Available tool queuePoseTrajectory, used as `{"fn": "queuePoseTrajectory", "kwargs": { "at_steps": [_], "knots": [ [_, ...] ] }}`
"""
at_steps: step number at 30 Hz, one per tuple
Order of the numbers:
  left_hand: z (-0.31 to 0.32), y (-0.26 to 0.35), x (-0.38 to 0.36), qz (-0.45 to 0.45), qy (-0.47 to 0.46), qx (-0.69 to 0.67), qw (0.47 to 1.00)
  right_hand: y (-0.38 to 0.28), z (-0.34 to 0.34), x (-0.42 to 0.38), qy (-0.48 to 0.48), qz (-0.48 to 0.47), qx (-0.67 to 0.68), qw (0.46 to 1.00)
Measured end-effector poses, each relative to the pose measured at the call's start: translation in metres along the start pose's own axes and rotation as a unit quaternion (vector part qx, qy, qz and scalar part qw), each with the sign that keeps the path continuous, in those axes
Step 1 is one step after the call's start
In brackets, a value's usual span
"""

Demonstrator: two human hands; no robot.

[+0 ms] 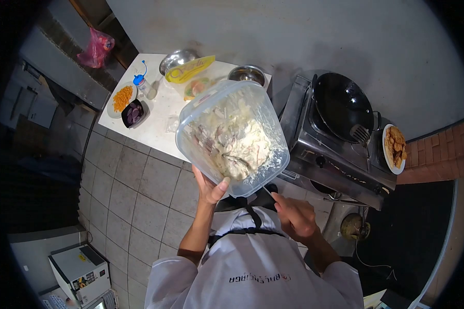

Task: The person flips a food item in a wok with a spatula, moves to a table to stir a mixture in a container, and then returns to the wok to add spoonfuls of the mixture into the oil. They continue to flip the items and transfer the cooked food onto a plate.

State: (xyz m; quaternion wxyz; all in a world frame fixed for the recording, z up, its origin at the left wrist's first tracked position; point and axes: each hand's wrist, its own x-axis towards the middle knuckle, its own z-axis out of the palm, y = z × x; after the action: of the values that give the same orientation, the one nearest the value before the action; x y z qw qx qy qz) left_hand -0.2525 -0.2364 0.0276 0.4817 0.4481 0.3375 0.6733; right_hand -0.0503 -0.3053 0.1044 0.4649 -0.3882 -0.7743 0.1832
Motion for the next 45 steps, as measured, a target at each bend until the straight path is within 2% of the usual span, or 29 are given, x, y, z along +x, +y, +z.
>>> {"fn": "queuePoseTrajectory", "kwargs": {
  "at_steps": [4, 7, 9, 10, 12, 14, 16, 17, 21, 23, 32, 42, 45],
  "knots": [
    [0.005, 0.0, 0.005, -0.002, 0.014, -0.019, 1.0, -0.002, 0.01, -0.005, -0.013, -0.023, -0.029, 0.999],
    [0.016, 0.0, 0.01, 0.002, 0.02, -0.038, 0.999, -0.004, 0.02, -0.016, 0.015, -0.013, -0.039, 0.999],
    [0.02, -0.006, 0.013, -0.01, 0.033, -0.049, 0.998, -0.007, 0.03, -0.025, 0.026, 0.104, -0.025, 0.994],
    [0.022, -0.008, 0.016, -0.02, 0.048, -0.06, 0.997, -0.008, 0.035, -0.025, 0.028, 0.104, -0.027, 0.994],
    [0.03, -0.009, 0.021, -0.014, 0.046, -0.069, 0.996, -0.01, 0.043, -0.022, 0.094, 0.277, 0.135, 0.947],
    [0.031, -0.01, 0.022, -0.011, 0.044, -0.077, 0.996, -0.011, 0.04, -0.01, 0.099, 0.305, 0.177, 0.931],
    [0.029, -0.013, 0.022, -0.028, 0.034, -0.079, 0.996, -0.009, 0.039, -0.002, 0.139, 0.398, 0.279, 0.863],
    [0.029, -0.014, 0.023, -0.03, 0.033, -0.079, 0.996, -0.008, 0.037, 0.003, 0.141, 0.414, 0.292, 0.85],
    [0.028, -0.016, 0.02, -0.03, 0.018, -0.063, 0.997, -0.002, 0.029, 0.01, 0.141, 0.432, 0.309, 0.835],
    [0.027, -0.018, 0.018, -0.027, 0.012, -0.06, 0.998, 0.003, 0.027, 0.012, 0.152, 0.455, 0.35, 0.805],
    [0.026, -0.021, 0.016, -0.053, -0.006, -0.046, 0.998, 0.019, 0.026, 0.027, 0.188, 0.49, 0.429, 0.736],
    [0.013, -0.037, 0.006, -0.099, -0.005, -0.089, 0.991, 0.023, 0.003, 0.034, 0.213, 0.483, 0.455, 0.717],
    [0.014, -0.037, 0.004, -0.121, 0.002, -0.121, 0.985, 0.018, -0.006, 0.036, 0.234, 0.46, 0.429, 0.741]
  ]
}}
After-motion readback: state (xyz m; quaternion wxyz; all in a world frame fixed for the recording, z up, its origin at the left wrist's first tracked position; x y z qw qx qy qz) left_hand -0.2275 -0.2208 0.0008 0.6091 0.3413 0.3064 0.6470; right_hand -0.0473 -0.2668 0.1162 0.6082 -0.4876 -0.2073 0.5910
